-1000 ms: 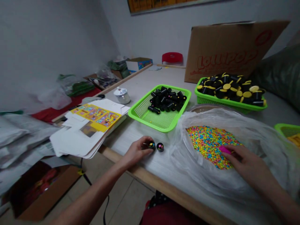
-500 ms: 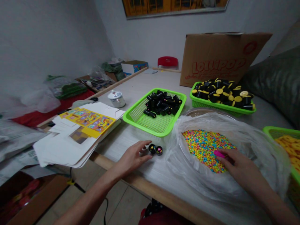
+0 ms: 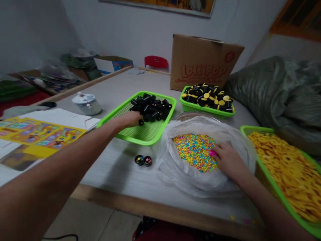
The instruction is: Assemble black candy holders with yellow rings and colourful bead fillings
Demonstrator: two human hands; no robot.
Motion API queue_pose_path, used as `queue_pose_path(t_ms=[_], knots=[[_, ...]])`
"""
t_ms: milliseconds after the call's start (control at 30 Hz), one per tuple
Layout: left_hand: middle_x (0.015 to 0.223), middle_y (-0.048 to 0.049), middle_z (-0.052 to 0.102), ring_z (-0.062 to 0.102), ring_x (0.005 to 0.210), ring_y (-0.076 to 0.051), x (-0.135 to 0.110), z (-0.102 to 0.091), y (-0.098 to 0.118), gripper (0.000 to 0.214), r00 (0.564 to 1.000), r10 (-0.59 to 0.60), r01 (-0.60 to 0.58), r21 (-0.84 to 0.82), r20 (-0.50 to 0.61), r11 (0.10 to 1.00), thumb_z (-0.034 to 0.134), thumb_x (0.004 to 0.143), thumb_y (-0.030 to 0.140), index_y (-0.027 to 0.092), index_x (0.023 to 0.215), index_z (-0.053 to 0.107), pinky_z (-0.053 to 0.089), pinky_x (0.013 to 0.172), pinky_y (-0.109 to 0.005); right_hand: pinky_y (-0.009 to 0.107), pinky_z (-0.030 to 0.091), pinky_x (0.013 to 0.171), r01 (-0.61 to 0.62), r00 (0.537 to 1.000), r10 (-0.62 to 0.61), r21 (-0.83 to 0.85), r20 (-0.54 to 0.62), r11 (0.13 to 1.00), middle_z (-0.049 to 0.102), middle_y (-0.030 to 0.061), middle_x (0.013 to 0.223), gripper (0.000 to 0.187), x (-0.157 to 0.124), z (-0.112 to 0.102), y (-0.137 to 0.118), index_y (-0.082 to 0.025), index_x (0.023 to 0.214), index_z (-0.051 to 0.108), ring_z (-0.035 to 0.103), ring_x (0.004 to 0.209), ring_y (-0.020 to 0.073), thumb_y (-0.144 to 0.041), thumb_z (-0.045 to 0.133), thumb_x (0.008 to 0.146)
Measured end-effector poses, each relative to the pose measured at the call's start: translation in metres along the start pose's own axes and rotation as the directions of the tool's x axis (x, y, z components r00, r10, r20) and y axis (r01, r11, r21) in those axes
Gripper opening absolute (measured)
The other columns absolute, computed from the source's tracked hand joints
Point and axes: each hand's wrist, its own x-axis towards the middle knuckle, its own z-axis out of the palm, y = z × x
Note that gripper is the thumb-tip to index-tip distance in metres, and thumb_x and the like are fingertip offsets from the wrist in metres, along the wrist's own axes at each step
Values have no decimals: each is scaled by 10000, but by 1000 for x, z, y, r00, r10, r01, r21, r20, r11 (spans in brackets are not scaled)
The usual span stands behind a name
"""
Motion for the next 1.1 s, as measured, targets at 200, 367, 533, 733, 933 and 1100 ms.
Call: queue_pose_path(t_ms=[200,367,533,733,933,1100], knots=[[576,12,579,560,696,-159,-2,2,-11,96,999,-23,16,145,42,989,623,694,186,146,631,562,435,750,-226,346,417,798,16,989,-48,227,138,974,645,88,827,165,30,5,-22,-184,771,679,564,869,224,-115,531,795],[714,-39,653,601,689,-220,-11,-6,-13,244,991,-112,116,48,-71,992,695,640,306,157,821,631,450,655,-289,270,454,692,-55,985,-31,472,172,880,678,27,800,261,45,24,-45,-192,872,684,608,749,161,-59,527,712],[814,-31,676,632,694,-184,-42,-16,53,535,977,-194,102,-593,-94,799,705,655,421,183,1119,587,503,652,-312,248,483,614,-155,978,14,669,210,727,693,6,784,238,43,26,-41,-174,980,652,629,689,140,-206,603,749],[933,-37,676,623,821,-164,-64,26,160,322,979,201,-128,-701,22,701,668,677,261,172,982,615,500,785,-326,343,484,819,-177,984,72,819,164,545,689,40,913,231,30,7,-34,-178,913,652,630,865,175,-297,662,716],[902,-29,676,607,797,-182,-51,79,192,325,922,371,-264,-524,108,810,608,688,182,183,1013,615,469,733,-289,352,502,808,-169,986,100,786,136,595,684,31,904,237,15,-12,-17,-192,951,626,637,847,177,-328,625,757],[849,-20,668,601,759,-180,-48,87,200,302,905,392,-283,-451,167,846,600,681,178,182,983,624,437,671,-261,356,487,832,-55,996,86,607,-21,793,673,30,935,175,9,-20,-13,-215,961,633,618,887,182,-268,596,799]])
